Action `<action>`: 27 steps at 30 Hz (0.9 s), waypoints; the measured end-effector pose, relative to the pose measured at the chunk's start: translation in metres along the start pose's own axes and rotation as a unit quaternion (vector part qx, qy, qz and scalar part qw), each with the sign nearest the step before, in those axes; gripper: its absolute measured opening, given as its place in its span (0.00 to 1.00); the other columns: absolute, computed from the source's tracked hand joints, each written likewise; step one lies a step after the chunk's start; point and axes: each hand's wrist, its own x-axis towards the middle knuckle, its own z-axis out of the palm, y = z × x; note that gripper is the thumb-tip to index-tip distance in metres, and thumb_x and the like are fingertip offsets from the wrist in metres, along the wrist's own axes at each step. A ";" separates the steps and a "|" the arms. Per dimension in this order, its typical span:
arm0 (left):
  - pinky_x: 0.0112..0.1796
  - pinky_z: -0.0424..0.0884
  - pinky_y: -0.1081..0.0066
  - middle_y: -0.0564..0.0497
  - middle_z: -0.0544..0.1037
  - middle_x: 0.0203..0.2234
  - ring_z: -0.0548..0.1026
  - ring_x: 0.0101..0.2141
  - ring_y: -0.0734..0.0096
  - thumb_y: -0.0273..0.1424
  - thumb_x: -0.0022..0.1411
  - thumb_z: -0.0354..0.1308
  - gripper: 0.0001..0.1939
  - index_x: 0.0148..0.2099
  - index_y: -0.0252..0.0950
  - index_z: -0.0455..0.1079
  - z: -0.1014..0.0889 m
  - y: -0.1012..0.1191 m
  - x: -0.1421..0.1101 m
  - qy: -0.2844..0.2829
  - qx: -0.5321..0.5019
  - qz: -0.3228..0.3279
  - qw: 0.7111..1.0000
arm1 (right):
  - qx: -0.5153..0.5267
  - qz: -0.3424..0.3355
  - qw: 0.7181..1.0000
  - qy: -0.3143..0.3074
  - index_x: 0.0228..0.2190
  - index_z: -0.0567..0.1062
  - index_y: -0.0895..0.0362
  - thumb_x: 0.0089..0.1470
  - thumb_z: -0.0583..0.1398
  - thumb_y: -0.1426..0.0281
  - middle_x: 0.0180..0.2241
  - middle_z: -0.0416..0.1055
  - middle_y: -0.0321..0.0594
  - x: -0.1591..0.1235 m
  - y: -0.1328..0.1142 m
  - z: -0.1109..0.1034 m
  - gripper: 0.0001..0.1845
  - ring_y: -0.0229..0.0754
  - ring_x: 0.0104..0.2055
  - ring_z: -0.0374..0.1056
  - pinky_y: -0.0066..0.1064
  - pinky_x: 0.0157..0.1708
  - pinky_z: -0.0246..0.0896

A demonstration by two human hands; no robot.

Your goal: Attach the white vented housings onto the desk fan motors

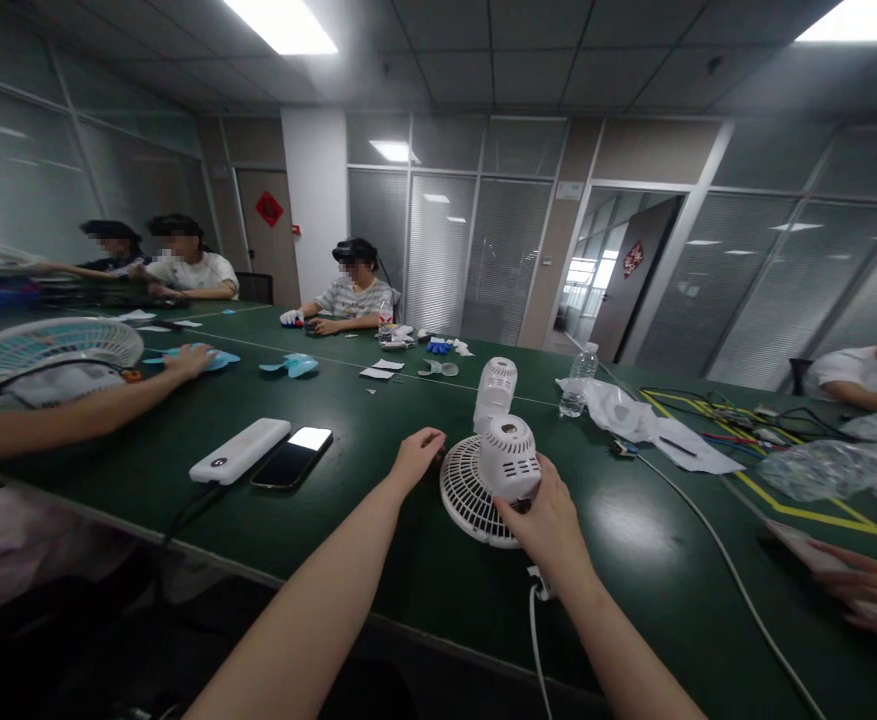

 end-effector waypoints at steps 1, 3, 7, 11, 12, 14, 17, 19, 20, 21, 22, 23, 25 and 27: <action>0.31 0.69 0.71 0.49 0.77 0.32 0.75 0.30 0.69 0.42 0.60 0.49 0.18 0.43 0.36 0.72 -0.001 -0.002 0.001 0.007 -0.015 -0.011 1.000 | 0.006 0.000 1.000 -0.001 0.59 0.52 0.61 0.49 0.60 0.55 0.55 0.61 0.53 -0.002 0.000 -0.001 0.42 0.57 0.57 0.60 0.46 0.55 0.57; 0.29 0.68 0.72 0.48 0.77 0.33 0.75 0.29 0.70 0.42 0.60 0.49 0.18 0.44 0.35 0.71 -0.003 -0.006 0.002 0.021 -0.039 -0.031 0.999 | 0.015 0.003 1.000 -0.004 0.57 0.53 0.59 0.50 0.59 0.55 0.53 0.63 0.52 -0.005 -0.001 -0.003 0.39 0.55 0.55 0.62 0.44 0.53 0.59; 0.27 0.67 0.74 0.47 0.77 0.34 0.74 0.29 0.71 0.41 0.59 0.50 0.18 0.44 0.35 0.71 -0.006 -0.008 0.004 0.035 -0.075 -0.055 0.995 | -0.011 0.019 1.000 0.011 0.53 0.58 0.59 0.50 0.59 0.57 0.49 0.66 0.51 -0.009 -0.004 -0.004 0.33 0.56 0.52 0.64 0.44 0.49 0.61; 0.27 0.67 0.74 0.47 0.77 0.34 0.74 0.28 0.71 0.40 0.59 0.51 0.17 0.44 0.35 0.71 -0.006 -0.008 0.005 0.045 -0.099 -0.068 0.992 | -0.044 0.025 0.998 0.022 0.50 0.61 0.60 0.46 0.62 0.56 0.46 0.66 0.52 -0.009 -0.006 -0.003 0.34 0.58 0.50 0.64 0.45 0.48 0.61; 0.27 0.66 0.74 0.47 0.76 0.34 0.74 0.28 0.71 0.40 0.59 0.51 0.17 0.44 0.35 0.71 -0.006 -0.007 0.005 0.047 -0.103 -0.070 0.991 | -0.047 0.029 0.998 0.024 0.49 0.61 0.60 0.45 0.62 0.55 0.45 0.66 0.52 -0.009 -0.007 -0.003 0.34 0.58 0.50 0.64 0.45 0.48 0.61; 0.27 0.66 0.74 0.47 0.76 0.34 0.74 0.28 0.71 0.40 0.59 0.51 0.17 0.44 0.35 0.71 -0.006 -0.007 0.005 0.051 -0.109 -0.074 0.990 | -0.045 0.033 0.998 0.033 0.48 0.61 0.60 0.45 0.62 0.56 0.45 0.66 0.51 -0.010 -0.008 -0.002 0.33 0.58 0.49 0.64 0.44 0.48 0.61; 0.28 0.67 0.74 0.47 0.76 0.34 0.74 0.28 0.71 0.39 0.59 0.51 0.17 0.44 0.35 0.71 -0.006 -0.007 0.004 0.054 -0.112 -0.080 0.989 | -0.041 0.037 0.997 0.047 0.48 0.61 0.59 0.47 0.62 0.58 0.45 0.66 0.50 -0.011 -0.010 0.000 0.30 0.56 0.50 0.64 0.42 0.47 0.62; 0.28 0.67 0.74 0.47 0.76 0.34 0.74 0.29 0.72 0.39 0.59 0.51 0.16 0.45 0.35 0.71 -0.007 -0.006 0.002 0.055 -0.113 -0.084 0.989 | -0.044 0.040 0.997 0.050 0.47 0.61 0.59 0.47 0.62 0.59 0.45 0.66 0.50 -0.011 -0.011 0.000 0.29 0.56 0.50 0.64 0.42 0.46 0.63; 0.28 0.67 0.74 0.47 0.76 0.34 0.74 0.29 0.72 0.38 0.59 0.51 0.16 0.45 0.35 0.70 -0.007 -0.005 0.001 0.055 -0.113 -0.085 0.988 | -0.046 0.040 0.997 0.050 0.47 0.61 0.59 0.47 0.61 0.59 0.44 0.66 0.51 -0.011 -0.012 0.000 0.29 0.56 0.49 0.65 0.42 0.46 0.63; 0.29 0.67 0.74 0.47 0.76 0.34 0.74 0.29 0.72 0.39 0.59 0.51 0.16 0.45 0.35 0.70 -0.008 -0.004 0.000 0.056 -0.113 -0.086 0.988 | -0.047 0.038 0.997 0.050 0.47 0.62 0.59 0.47 0.61 0.58 0.44 0.67 0.51 -0.011 -0.012 -0.001 0.28 0.56 0.49 0.65 0.42 0.46 0.63; 0.29 0.67 0.74 0.47 0.76 0.34 0.74 0.29 0.72 0.39 0.60 0.51 0.17 0.45 0.35 0.70 -0.009 -0.003 -0.001 0.056 -0.112 -0.088 0.988 | -0.048 0.036 0.997 0.050 0.46 0.62 0.59 0.47 0.61 0.58 0.43 0.67 0.51 -0.011 -0.011 -0.002 0.28 0.56 0.48 0.65 0.42 0.46 0.63; 0.29 0.67 0.73 0.47 0.76 0.34 0.74 0.30 0.71 0.39 0.60 0.51 0.17 0.46 0.35 0.70 -0.009 -0.001 -0.002 0.057 -0.112 -0.089 0.988 | -0.049 0.034 0.997 0.051 0.46 0.62 0.60 0.47 0.61 0.58 0.43 0.67 0.51 -0.011 -0.009 -0.004 0.28 0.56 0.48 0.65 0.42 0.46 0.63; 0.29 0.68 0.73 0.47 0.76 0.34 0.74 0.30 0.71 0.41 0.60 0.51 0.18 0.46 0.35 0.70 -0.010 0.002 -0.004 0.057 -0.109 -0.091 0.988 | -0.055 0.033 0.996 0.056 0.47 0.62 0.61 0.47 0.61 0.58 0.44 0.67 0.52 -0.013 -0.003 -0.010 0.29 0.56 0.49 0.65 0.41 0.47 0.62; 0.30 0.68 0.72 0.47 0.76 0.35 0.74 0.30 0.70 0.42 0.60 0.51 0.18 0.46 0.35 0.70 -0.011 0.004 -0.005 0.055 -0.107 -0.092 0.989 | -0.066 0.043 0.995 0.062 0.47 0.62 0.62 0.46 0.61 0.58 0.44 0.67 0.54 -0.016 0.008 -0.020 0.31 0.56 0.49 0.66 0.41 0.48 0.62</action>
